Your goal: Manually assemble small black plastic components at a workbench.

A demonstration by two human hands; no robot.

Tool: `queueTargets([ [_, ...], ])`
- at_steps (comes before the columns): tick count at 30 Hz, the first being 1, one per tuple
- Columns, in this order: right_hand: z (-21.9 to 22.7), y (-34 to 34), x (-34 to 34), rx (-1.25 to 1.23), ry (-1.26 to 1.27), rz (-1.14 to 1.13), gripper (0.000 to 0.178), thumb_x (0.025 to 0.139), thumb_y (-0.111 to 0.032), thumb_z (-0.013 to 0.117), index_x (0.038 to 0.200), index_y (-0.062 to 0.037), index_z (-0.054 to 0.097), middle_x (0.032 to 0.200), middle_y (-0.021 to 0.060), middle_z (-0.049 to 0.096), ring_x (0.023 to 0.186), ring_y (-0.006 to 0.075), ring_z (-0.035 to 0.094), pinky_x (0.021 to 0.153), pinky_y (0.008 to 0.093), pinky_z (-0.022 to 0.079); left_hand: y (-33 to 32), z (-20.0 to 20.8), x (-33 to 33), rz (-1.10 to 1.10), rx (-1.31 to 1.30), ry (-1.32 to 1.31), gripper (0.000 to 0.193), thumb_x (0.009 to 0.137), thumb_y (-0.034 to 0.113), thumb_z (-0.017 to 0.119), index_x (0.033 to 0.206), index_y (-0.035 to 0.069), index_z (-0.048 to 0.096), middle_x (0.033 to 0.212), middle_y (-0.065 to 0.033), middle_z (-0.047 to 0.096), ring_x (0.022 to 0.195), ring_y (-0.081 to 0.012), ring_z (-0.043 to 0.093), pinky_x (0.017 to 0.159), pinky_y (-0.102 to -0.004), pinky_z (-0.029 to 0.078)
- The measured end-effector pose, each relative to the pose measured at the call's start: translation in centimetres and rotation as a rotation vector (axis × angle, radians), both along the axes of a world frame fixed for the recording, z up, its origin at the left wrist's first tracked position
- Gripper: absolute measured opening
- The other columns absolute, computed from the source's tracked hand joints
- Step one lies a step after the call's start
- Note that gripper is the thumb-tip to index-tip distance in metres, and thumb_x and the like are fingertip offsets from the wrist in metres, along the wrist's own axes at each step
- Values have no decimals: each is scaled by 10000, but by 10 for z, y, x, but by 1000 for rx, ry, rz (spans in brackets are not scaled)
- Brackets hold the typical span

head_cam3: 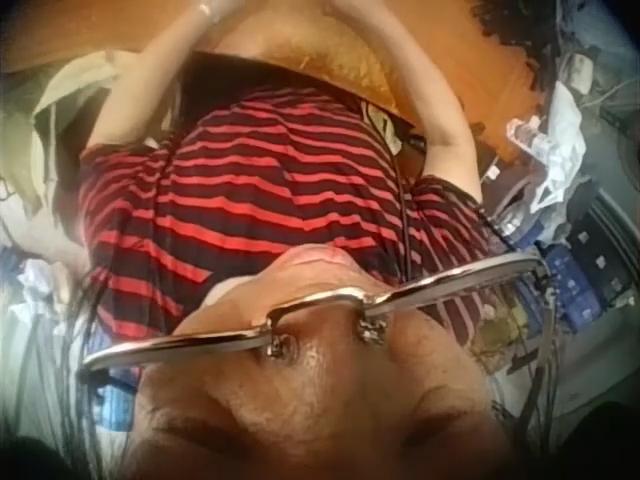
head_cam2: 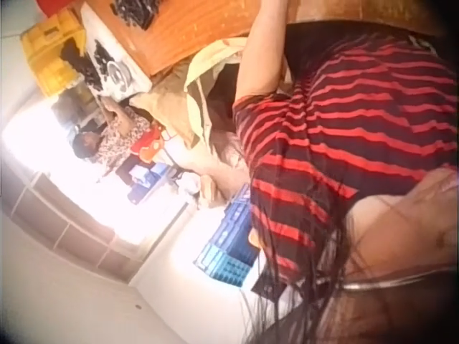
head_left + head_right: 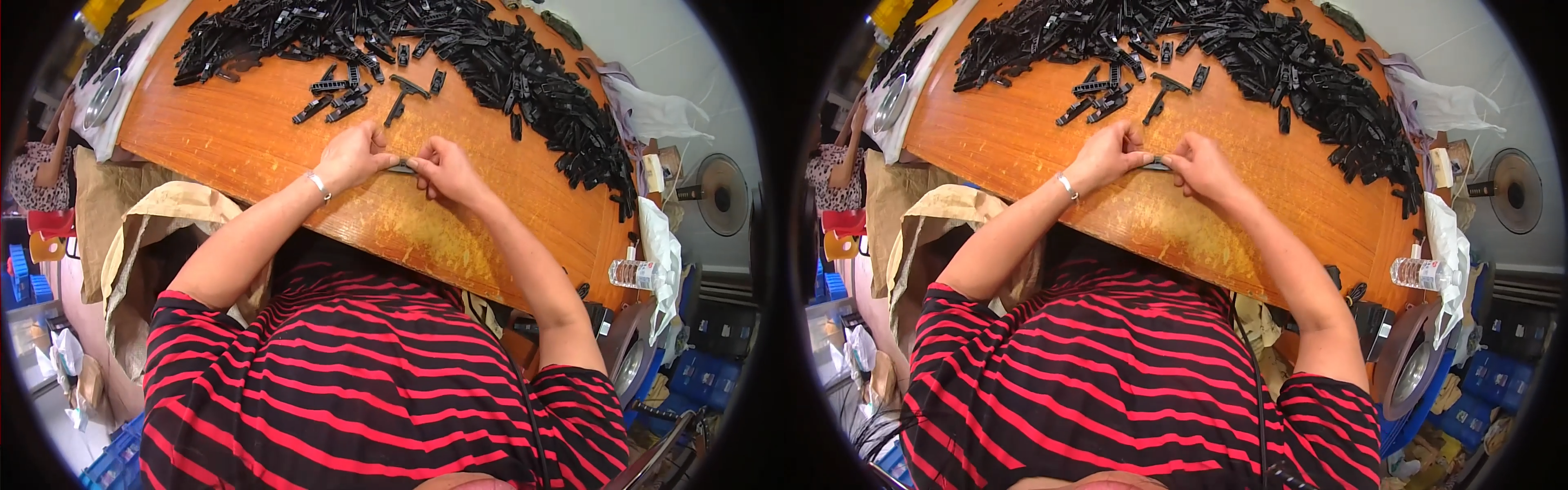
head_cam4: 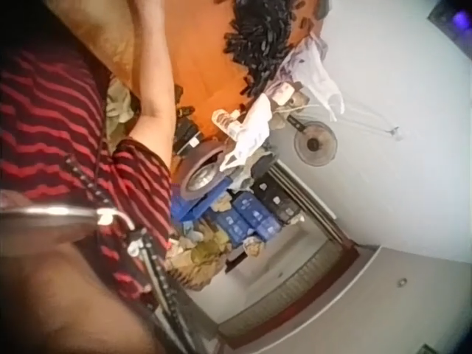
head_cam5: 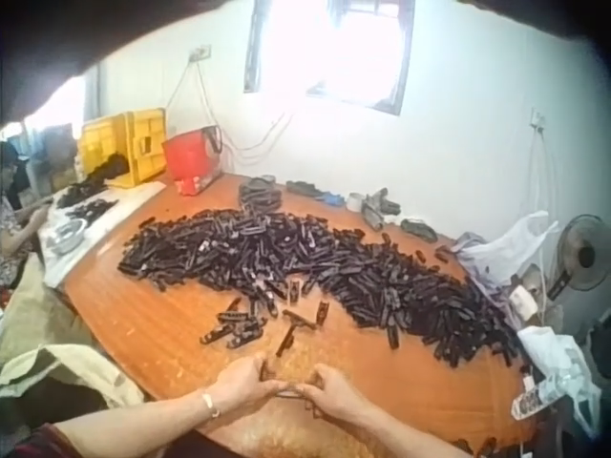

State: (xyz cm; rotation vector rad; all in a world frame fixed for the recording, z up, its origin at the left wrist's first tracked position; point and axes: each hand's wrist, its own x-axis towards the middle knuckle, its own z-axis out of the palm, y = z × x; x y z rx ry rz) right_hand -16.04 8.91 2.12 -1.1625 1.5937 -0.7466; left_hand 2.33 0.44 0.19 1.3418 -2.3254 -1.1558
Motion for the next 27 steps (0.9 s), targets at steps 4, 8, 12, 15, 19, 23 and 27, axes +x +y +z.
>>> queueTargets([
  [4, 14, 18, 9, -201, 63, 43, 155, 912, -103, 629, 861, -16, 512, 614, 46, 585, 463, 81, 511, 407, 237, 401, 5, 3, 11, -27, 0, 254, 441, 806, 369, 743, 978, -16, 614, 812, -100, 661, 743, -210, 631, 650, -333, 494],
  [8, 20, 23, 13, -327, 128, 109, 143, 926, -125, 619, 882, -22, 530, 623, 27, 580, 490, 70, 513, 431, 219, 399, 18, 32, 26, -270, 479, 265, 346, 848, 315, 703, 827, -27, 653, 672, -57, 598, 628, -169, 540, 592, -305, 448],
  [12, 38, 16, 10, -190, -247, 56, 180, 957, -185, 582, 922, -12, 547, 699, 49, 616, 483, 65, 515, 434, 202, 398, 45, 103, 71, -121, 90, 211, 214, 854, 222, 668, 896, 13, 652, 682, -35, 579, 620, -119, 512, 561, -310, 417],
  [15, 32, -2, -17, -198, -35, 7, 177, 932, -181, 607, 945, -9, 565, 731, 71, 627, 547, 103, 566, 489, 243, 450, 55, 147, 130, 146, 51, 406, 215, 857, 174, 641, 972, -7, 630, 781, 11, 568, 706, -68, 514, 629, -216, 411],
  [19, 2, -45, -56, -593, 686, 3, 157, 846, -89, 632, 994, -44, 609, 820, 116, 624, 742, 260, 635, 674, 361, 520, 78, 160, 242, 450, 63, 520, 225, 875, 161, 613, 1037, 6, 594, 858, -4, 574, 773, -76, 531, 683, -214, 435],
  [23, -9, -90, -73, -700, 931, 47, 174, 830, -32, 597, 1001, -58, 618, 964, 127, 607, 783, 318, 642, 685, 396, 529, 112, 140, 296, 597, 101, 226, 230, 868, 191, 652, 991, 8, 586, 839, 20, 551, 746, -62, 497, 685, -202, 415],
  [27, -14, -119, -86, -747, 1061, 190, 220, 793, 6, 594, 999, -66, 626, 1061, 136, 568, 837, 353, 639, 704, 427, 528, 101, 128, 290, 644, -81, 124, 170, 886, 163, 640, 957, 13, 606, 851, 22, 570, 743, -57, 500, 666, -193, 396],
])
